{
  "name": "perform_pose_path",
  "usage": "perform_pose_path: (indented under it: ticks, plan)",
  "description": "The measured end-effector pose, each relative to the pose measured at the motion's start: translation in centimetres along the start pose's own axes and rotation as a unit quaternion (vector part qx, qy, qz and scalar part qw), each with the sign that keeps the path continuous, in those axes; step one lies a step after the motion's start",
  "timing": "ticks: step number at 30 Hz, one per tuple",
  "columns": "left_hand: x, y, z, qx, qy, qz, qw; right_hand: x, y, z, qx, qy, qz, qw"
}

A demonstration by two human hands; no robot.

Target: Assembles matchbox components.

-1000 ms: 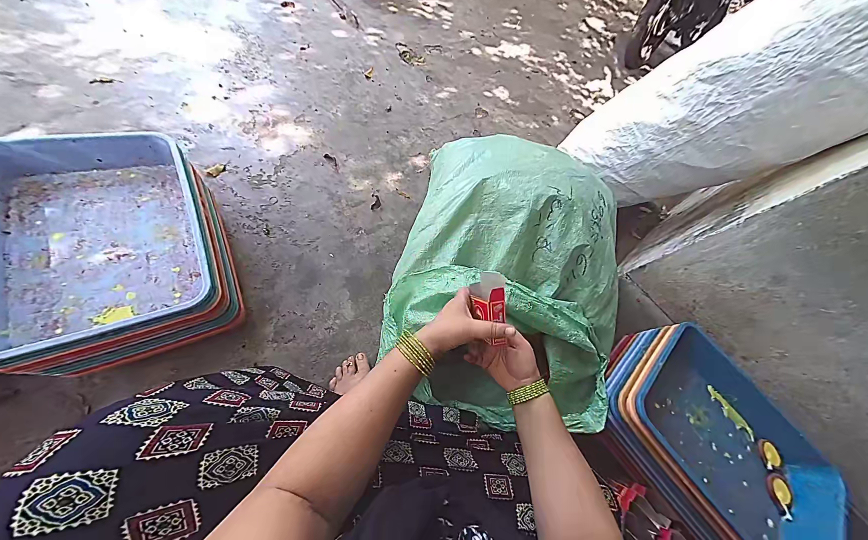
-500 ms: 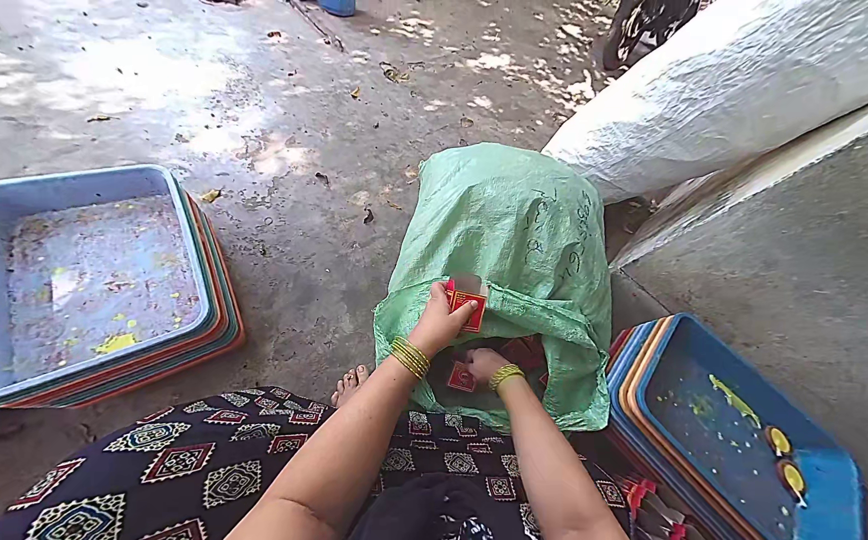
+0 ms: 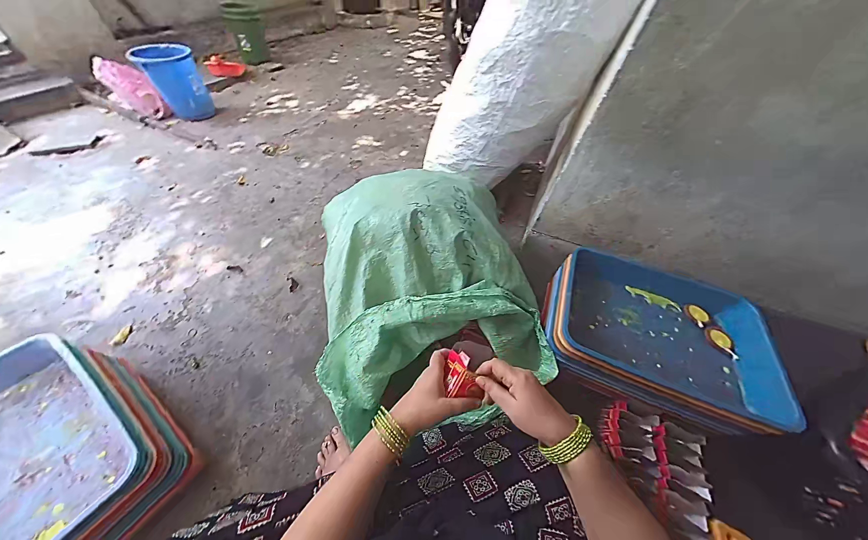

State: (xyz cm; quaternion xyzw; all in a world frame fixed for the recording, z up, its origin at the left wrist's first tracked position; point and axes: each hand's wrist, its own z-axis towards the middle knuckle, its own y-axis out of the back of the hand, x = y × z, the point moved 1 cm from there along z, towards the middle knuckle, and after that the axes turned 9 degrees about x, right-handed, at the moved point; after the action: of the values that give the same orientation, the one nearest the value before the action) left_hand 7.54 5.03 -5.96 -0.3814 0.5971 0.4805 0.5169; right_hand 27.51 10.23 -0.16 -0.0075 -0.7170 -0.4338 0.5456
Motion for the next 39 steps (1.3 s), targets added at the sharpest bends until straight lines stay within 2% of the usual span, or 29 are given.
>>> perform_pose_path:
  ticks: [2,4,6,9,11,13,16,19,25,27,31,36,39]
  plan:
    - [0.1,-1.5,-0.1,0.023,0.007,-0.008,1.0,-0.8,0.9,-2.0,-0.016,0.015,0.075,0.997]
    - [0.3,-2.5,-0.2,0.043,0.03,-0.034,0.998,-2.7,3.4,-4.0,-0.099,-0.021,0.075,0.992]
    - [0.8,-3.1,-0.3,0.045,0.066,-0.059,0.995,-6.1,7.8,-6.0,-0.202,-0.113,0.007,0.973]
    - [2.0,-3.5,0.0,0.021,0.089,-0.11,0.99,-11.4,15.8,-9.2,-0.287,-0.321,-0.129,0.893]
    - [2.7,-3.6,0.2,-0.003,0.086,-0.145,0.986,-15.0,20.6,-11.1,-0.289,-0.443,-0.193,0.826]
    - [3.1,-3.8,0.6,-0.011,0.083,-0.158,0.984,-18.4,24.6,-12.7,-0.272,-0.529,-0.219,0.773]
    - [3.0,-4.6,1.2,-0.011,0.072,-0.148,0.986,-22.1,28.8,-13.7,-0.25,-0.617,-0.21,0.716]
    - [2.5,-6.0,2.1,0.006,0.043,-0.139,0.989,-25.2,31.3,-13.8,-0.242,-0.66,-0.175,0.689]
    - [0.7,-8.5,3.8,0.037,0.012,-0.11,0.993,-26.9,32.6,-12.3,-0.338,-0.668,-0.106,0.655]
    - [0.3,-9.1,4.2,0.035,0.009,-0.109,0.993,-27.5,32.7,-12.4,-0.367,-0.654,-0.081,0.657]
    - [0.0,-9.9,5.2,0.033,0.006,-0.093,0.995,-27.7,32.8,-13.1,-0.456,-0.565,-0.012,0.687]
    - [-0.3,-10.7,5.8,0.036,-0.002,-0.073,0.997,-21.1,30.7,-12.6,-0.388,-0.475,-0.219,0.758]
    - [-0.7,-11.6,6.0,0.053,-0.015,-0.096,0.994,-16.9,28.1,-13.1,-0.377,-0.332,-0.275,0.82]
